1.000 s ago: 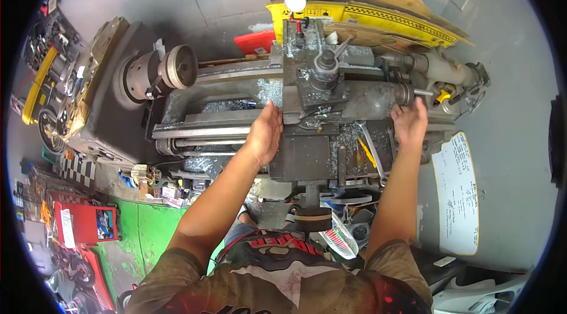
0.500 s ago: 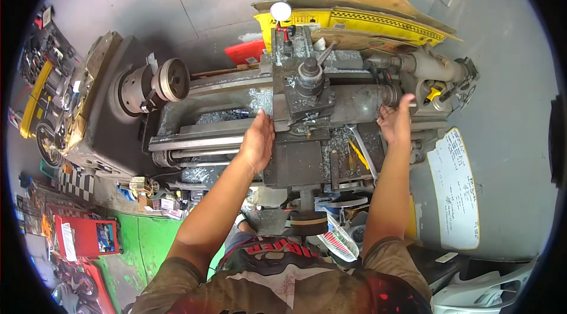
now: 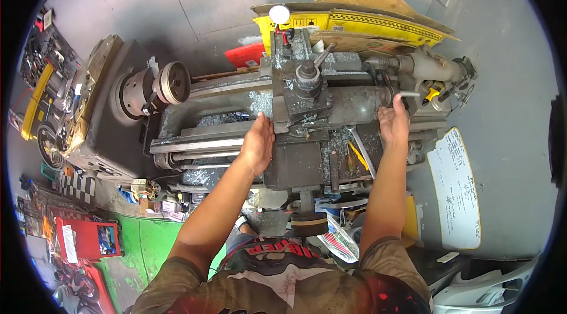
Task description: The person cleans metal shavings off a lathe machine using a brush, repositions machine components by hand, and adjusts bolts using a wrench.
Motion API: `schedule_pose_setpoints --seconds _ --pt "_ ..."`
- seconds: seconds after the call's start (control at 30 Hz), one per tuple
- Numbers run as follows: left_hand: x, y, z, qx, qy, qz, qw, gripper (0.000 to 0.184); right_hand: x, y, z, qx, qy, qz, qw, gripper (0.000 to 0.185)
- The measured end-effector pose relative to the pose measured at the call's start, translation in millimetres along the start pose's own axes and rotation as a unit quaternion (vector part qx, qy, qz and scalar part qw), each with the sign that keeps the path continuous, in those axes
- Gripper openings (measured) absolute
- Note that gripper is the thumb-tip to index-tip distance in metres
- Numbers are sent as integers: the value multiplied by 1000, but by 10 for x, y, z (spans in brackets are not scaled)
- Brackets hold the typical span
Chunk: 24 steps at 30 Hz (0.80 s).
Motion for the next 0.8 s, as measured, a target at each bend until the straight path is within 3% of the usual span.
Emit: schedule_pose_setpoints --seconds 0.1,0.27,0.43,0.6,0.8 --pt "-7 35 0 0 3 -6 1000 92 -26 194 168 -42 148 -112 982 55" --pt "-3 25 -5 4 4 2 1000 91 -174 -10 179 31 28 9 999 65" --pt "10 52 -30 12 -9 -8 1000 91 173 -91 -390 -122 37 -100 987 61" --pt "-19 23 -7 15 -24 -16 999 92 -190 47 414 49 31 -10 998 52" --pt "2 38 -15 12 -8 -11 1000 92 98 3 -34 -83 58 -79 992 43"
Point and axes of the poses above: each hand's wrist, its own x-axis away from the middle knuckle, its own z-axis out of the back of the hand, y = z × x, the point moved 8 cm from there along -x, towards the middle knuckle, and after that the axes turned 3 degrees about -z, right-handed, at the moved point
